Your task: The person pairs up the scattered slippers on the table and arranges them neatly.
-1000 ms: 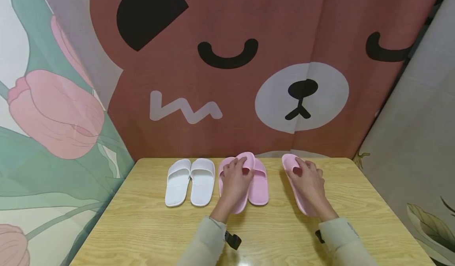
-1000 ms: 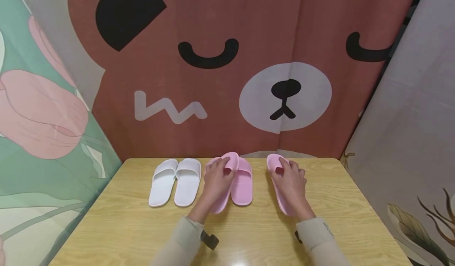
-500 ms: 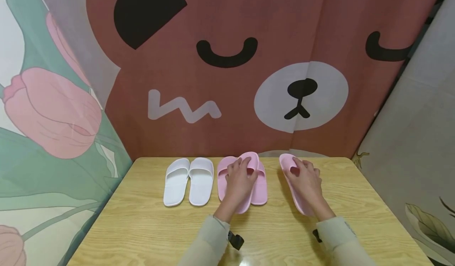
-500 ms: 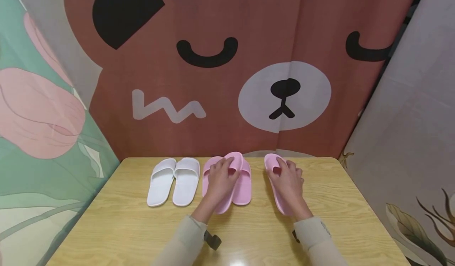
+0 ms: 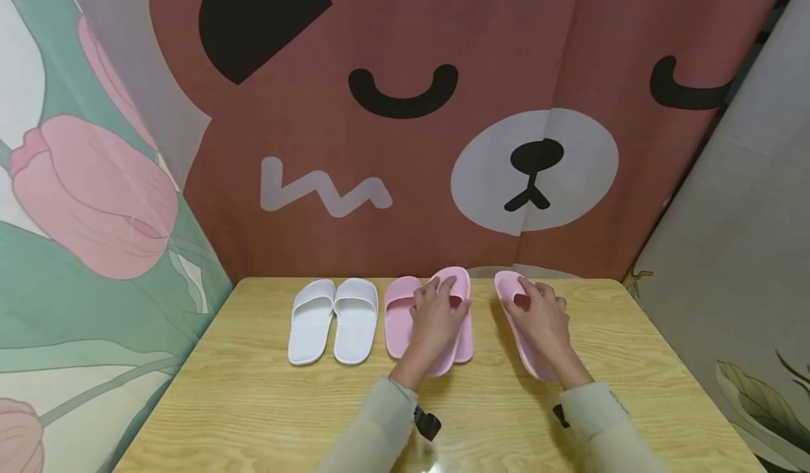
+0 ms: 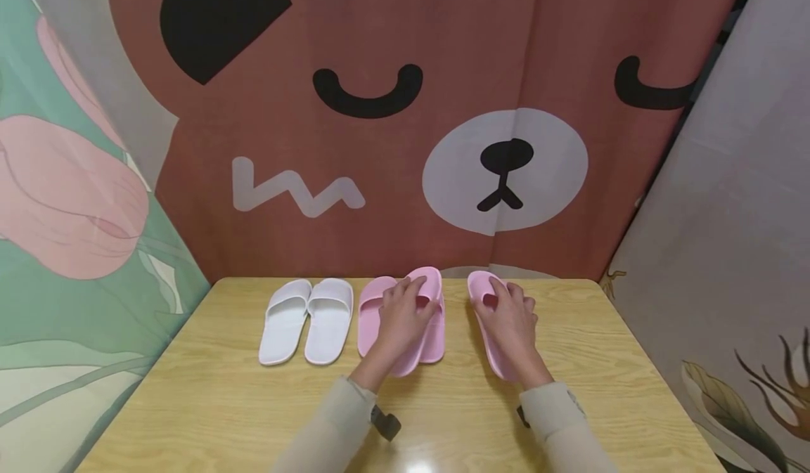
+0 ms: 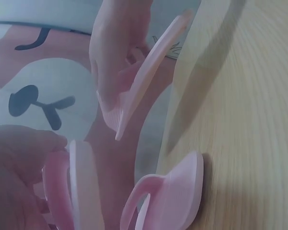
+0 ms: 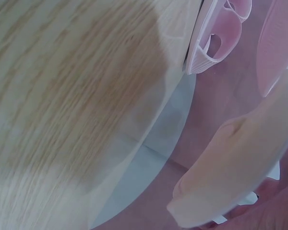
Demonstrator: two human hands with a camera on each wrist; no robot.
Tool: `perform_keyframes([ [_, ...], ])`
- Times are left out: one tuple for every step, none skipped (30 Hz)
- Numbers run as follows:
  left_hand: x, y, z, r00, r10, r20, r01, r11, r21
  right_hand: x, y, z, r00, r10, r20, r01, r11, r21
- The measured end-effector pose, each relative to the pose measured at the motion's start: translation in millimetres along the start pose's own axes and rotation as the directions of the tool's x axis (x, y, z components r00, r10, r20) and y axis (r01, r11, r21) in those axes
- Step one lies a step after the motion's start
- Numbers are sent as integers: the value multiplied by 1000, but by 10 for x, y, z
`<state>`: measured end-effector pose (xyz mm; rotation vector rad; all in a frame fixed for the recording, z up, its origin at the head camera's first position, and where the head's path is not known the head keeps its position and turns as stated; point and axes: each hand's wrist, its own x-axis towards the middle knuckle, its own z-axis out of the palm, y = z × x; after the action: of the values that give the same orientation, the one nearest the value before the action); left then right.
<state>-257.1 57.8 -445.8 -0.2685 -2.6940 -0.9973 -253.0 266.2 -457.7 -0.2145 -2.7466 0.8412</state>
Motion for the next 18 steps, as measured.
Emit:
perform_keyframes([
  [2,16,4,1000,-5,4,5,1000,1,1,2,-3,1000,2,0,-2,1000,1],
  [5,30,10,1000,-7,6,7,1000,1,1,1,-8,1000,5,0,-5,1000,2],
  [8,43,17,1000,-12,9,12,1000,2,-1,0,-12,1000,9,2,-9,1000,2],
  [14,53,26,1000,-15,11,15,1000,4,1,1,-13,1000,10,3,-10,1000,2],
  [19,63,37,1000,-15,10,15,1000,6,3,1,-13,1000,12,3,-12,1000,2],
  [24,71,48,1000,-13,8,13,1000,9,4,2,-12,1000,14,3,-14,1000,3],
  [30,79,57,1000,-14,9,14,1000,11,5,3,-12,1000,16,4,-16,1000,4],
  [35,87,69,1000,-11,4,11,1000,14,5,1,-12,1000,19,5,-19,1000,4],
  [39,94,81,1000,-9,0,9,1000,15,6,0,-12,1000,20,5,-20,1000,2],
  [41,102,89,1000,-7,-2,7,1000,19,8,-3,-13,1000,21,5,-21,1000,2],
  [43,110,98,1000,-6,-4,6,1000,22,9,-6,-15,1000,23,4,-23,1000,1],
  [44,118,106,1000,-5,-8,5,1000,25,10,-9,-17,1000,24,3,-24,1000,1],
  [45,126,114,1000,-8,-8,8,1000,29,10,-12,-20,1000,24,3,-24,1000,0],
  [46,137,121,1000,-11,-7,11,999,31,11,-15,-21,1000,24,2,-24,1000,0],
  [47,147,127,1000,-14,-6,15,999,34,11,-17,-24,1000,22,-1,-22,1000,-1],
  [48,158,134,1000,-17,-6,17,999,37,12,-19,-25,1000,22,-2,-22,1000,-1],
  [51,168,142,1000,-20,-5,20,999,38,11,-20,-25,1000,20,-5,-20,1000,-3],
  [54,177,151,1000,-23,-5,23,999,38,12,-18,-24,1000,18,-9,-18,1000,-3],
])
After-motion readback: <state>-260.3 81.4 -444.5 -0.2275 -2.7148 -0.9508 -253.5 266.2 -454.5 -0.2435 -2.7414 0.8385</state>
